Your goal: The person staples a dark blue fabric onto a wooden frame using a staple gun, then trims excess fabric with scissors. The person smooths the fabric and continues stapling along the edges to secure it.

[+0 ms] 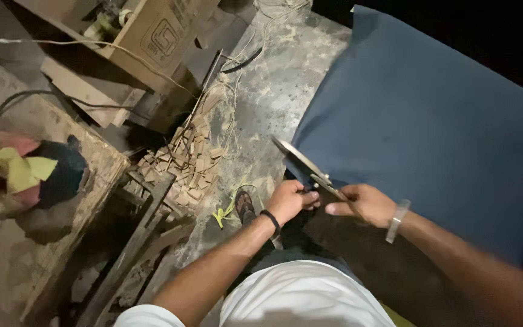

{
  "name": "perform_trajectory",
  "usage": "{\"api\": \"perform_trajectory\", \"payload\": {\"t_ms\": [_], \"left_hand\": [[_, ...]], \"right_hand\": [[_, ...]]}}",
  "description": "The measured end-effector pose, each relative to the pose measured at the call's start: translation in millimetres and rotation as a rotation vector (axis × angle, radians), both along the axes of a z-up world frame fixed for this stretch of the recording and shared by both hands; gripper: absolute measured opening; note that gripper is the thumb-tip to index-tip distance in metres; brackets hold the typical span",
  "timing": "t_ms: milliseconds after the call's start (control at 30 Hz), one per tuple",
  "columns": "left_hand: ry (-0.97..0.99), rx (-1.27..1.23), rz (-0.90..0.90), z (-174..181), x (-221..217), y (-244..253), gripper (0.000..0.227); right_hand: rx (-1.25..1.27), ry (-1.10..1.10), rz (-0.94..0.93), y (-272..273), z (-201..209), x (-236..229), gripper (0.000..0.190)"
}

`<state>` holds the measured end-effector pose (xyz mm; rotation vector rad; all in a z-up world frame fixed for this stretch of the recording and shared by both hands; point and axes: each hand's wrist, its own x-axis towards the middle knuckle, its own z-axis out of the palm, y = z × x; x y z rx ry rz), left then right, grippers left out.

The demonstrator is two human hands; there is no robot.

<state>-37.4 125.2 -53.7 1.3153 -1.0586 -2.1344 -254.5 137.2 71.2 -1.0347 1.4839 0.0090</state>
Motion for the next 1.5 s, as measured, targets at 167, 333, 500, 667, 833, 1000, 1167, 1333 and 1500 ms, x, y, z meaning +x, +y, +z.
{"api": "perform_trajectory", "payload": {"t_ms": [167, 333, 500, 667, 833, 1000, 1167, 1333, 1500], "left_hand": [[-0.315, -0.269, -0.129, 5.7, 16.2, 4.4, 0.016], [-0.323, -0.363, 0.251, 36.3, 40.4, -57.9, 0.043], [-0.295, -0.712, -0.107, 78.8, 21.5, -144.4, 0.109], [-0.613, -1.739, -0.986, 97.2, 4.9, -161.3, 0.109], [-0.408, -1.824, -0.921, 76.4, 21.4, -170.1, 0.049], [-0.043, -1.759, -1.006, 74.5, 8.0, -195.5, 0.025], [-0.162, -1.572, -1.278, 101.8, -19.3, -204.8, 0.014], [-0.135, -1.579, -1.428, 115.4, -20.2, -204.5, 0.033], [-0.156, -1.63, -1.474, 99.1, -19.8, -202.1, 0.032]], "right_hand": [[-0.125, -0.016, -0.014, -3.2, 6.8, 10.3, 0.05], [-0.164, 0.236, -0.371, 0.0, 21.1, -36.9, 0.046], [-0.421, 0.722, -0.588, 7.8, 27.5, -127.4, 0.044], [-0.79, 0.979, -0.526, 20.7, 29.9, -140.6, 0.037], [-0.922, 0.802, -0.451, 29.6, 16.7, 1.8, 0.058], [-0.833, 0.897, -0.457, 9.0, -15.3, 90.5, 0.04], [-1.022, 0.851, -0.551, 0.5, -27.5, 97.7, 0.019], [-0.899, 0.957, -0.324, -14.6, -25.0, 93.3, 0.016], [-0.773, 1.018, -0.143, -16.2, -22.8, 91.3, 0.03]]}}
